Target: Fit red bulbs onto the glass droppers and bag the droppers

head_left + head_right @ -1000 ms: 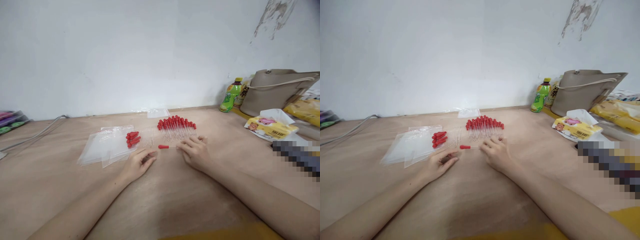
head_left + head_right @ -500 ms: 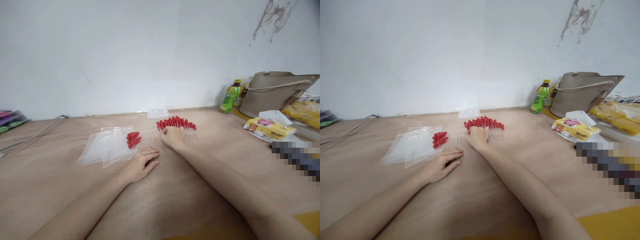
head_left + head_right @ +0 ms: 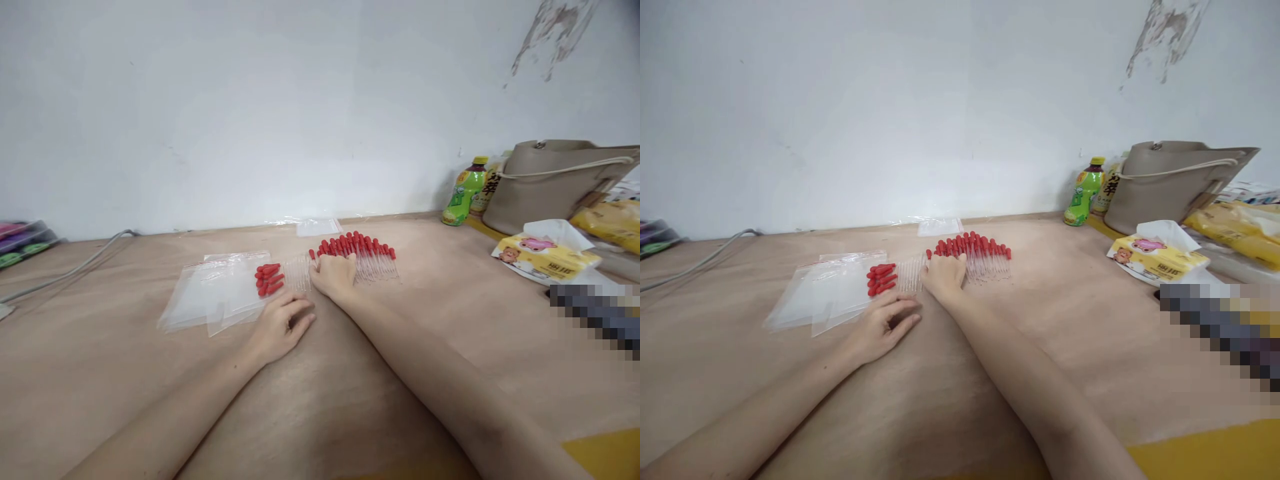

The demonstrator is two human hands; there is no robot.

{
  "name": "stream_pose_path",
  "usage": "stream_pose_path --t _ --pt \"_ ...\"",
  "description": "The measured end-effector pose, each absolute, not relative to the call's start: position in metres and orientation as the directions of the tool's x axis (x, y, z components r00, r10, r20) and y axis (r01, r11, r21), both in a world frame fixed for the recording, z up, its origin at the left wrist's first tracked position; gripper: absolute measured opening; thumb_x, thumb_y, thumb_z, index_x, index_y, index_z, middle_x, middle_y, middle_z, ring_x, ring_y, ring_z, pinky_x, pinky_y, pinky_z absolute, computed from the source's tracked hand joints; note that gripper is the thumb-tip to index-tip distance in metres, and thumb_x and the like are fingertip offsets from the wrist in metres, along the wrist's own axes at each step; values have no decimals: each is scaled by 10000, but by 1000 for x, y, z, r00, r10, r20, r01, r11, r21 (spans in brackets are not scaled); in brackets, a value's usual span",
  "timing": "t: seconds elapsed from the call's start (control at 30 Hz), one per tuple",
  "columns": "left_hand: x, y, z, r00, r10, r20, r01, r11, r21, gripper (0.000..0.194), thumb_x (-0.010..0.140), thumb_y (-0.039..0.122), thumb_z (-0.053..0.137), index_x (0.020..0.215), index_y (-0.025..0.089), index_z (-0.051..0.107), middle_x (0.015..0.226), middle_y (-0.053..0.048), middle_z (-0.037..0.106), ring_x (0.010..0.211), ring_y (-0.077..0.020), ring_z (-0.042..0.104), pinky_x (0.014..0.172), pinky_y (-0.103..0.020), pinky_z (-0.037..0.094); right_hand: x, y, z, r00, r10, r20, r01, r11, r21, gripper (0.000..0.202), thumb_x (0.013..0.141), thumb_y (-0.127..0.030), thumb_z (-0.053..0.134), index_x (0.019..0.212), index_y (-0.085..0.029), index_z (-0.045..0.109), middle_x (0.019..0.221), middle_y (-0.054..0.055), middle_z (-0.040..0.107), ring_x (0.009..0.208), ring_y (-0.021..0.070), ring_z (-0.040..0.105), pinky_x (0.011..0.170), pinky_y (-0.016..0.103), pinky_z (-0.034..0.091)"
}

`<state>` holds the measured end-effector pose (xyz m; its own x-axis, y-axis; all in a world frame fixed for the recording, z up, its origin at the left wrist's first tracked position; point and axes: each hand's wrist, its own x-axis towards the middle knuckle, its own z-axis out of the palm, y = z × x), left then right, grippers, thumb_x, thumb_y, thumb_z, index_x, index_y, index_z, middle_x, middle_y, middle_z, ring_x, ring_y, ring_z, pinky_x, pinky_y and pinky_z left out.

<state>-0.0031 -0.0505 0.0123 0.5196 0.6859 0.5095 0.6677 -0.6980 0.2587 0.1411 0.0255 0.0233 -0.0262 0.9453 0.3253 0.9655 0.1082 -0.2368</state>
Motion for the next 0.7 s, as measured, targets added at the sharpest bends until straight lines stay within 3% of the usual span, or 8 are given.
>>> stream_pose_path --t 0.13,0.27,0.53,0.7 --pt "-25 -36 13 267 681 682 866 -481 141 139 790 269 519 837 179 613 812 -59 561 796 -213 526 738 -370 427 135 19 23 -88 944 319 958 168 -233 268 777 -340 414 771 -168 620 718 75 644 725 200 572 788 388 224" --pt "-47 -23 12 181 699 692 933 -344 103 145 768 318 539 769 187 604 763 -55 532 744 -222 506 704 -372 413 133 16 25 -91 959 270 964 152 -217 254 770 -312 410 795 -159 612 738 89 644 717 198 570 780 391 230" --pt "-48 -17 7 205 719 664 944 -325 60 156 758 354 555 743 203 593 749 -40 534 742 -217 507 689 -350 404 132 18 28 -90 976 199 961 138 -239 266 780 -300 419 752 -143 632 779 125 653 731 222 586 795 409 239" --pt "-40 -28 14 246 677 694 897 -430 101 115 792 289 514 779 185 560 764 -43 549 765 -208 509 719 -342 405 140 14 34 -59 975 214 944 124 -306 259 798 -296 395 779 -130 593 802 131 648 765 238 583 779 392 263"
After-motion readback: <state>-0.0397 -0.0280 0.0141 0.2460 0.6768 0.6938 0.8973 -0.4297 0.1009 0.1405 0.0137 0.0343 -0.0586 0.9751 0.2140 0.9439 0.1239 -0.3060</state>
